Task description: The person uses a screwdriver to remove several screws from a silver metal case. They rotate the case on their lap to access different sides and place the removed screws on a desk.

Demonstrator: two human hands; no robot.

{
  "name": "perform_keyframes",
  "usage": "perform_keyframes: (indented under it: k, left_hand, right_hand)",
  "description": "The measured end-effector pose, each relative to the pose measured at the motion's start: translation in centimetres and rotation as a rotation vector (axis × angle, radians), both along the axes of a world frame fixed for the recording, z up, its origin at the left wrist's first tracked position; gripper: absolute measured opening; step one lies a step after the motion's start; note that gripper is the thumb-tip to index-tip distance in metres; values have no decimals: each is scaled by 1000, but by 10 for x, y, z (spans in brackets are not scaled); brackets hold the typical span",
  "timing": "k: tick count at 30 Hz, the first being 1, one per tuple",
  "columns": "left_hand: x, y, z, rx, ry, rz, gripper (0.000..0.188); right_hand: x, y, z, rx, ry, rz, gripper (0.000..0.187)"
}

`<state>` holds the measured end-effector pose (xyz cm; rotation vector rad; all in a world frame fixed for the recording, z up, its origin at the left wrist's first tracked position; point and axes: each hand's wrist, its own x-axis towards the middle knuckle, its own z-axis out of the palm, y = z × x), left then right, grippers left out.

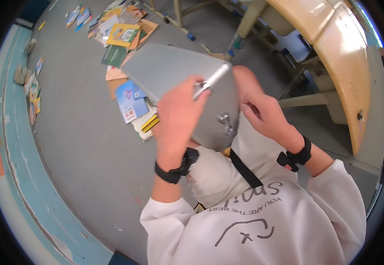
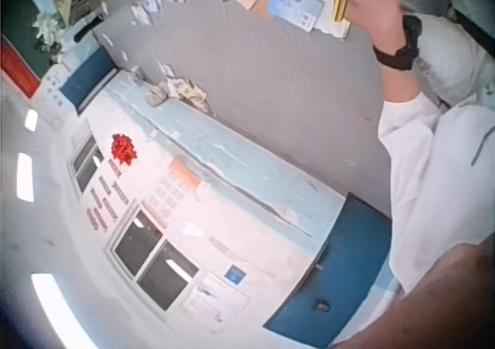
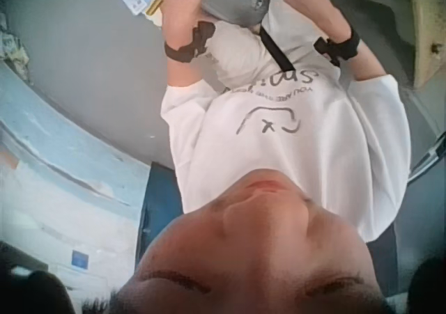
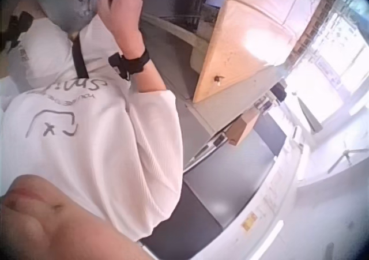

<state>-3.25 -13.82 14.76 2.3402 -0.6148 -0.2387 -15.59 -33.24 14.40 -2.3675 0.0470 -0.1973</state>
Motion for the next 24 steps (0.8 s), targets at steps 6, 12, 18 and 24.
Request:
perform_keyframes:
  k: [6, 12, 18, 24]
  left_hand:
    - [20, 21, -3, -40, 234, -22, 25]
    - [-8, 21, 44, -143, 346, 59, 10]
    - [-65, -13, 74, -212, 300, 65, 9]
    - [-104, -48, 84, -367, 457, -93, 19]
  right_hand:
    - [-76, -70, 74, -147, -49, -184, 5]
    - [-145, -172, 147, -611, 27, -878, 14]
    - [-147, -231, 123, -653, 216, -876, 22]
    - [-142, -224, 118, -670, 167, -918, 23]
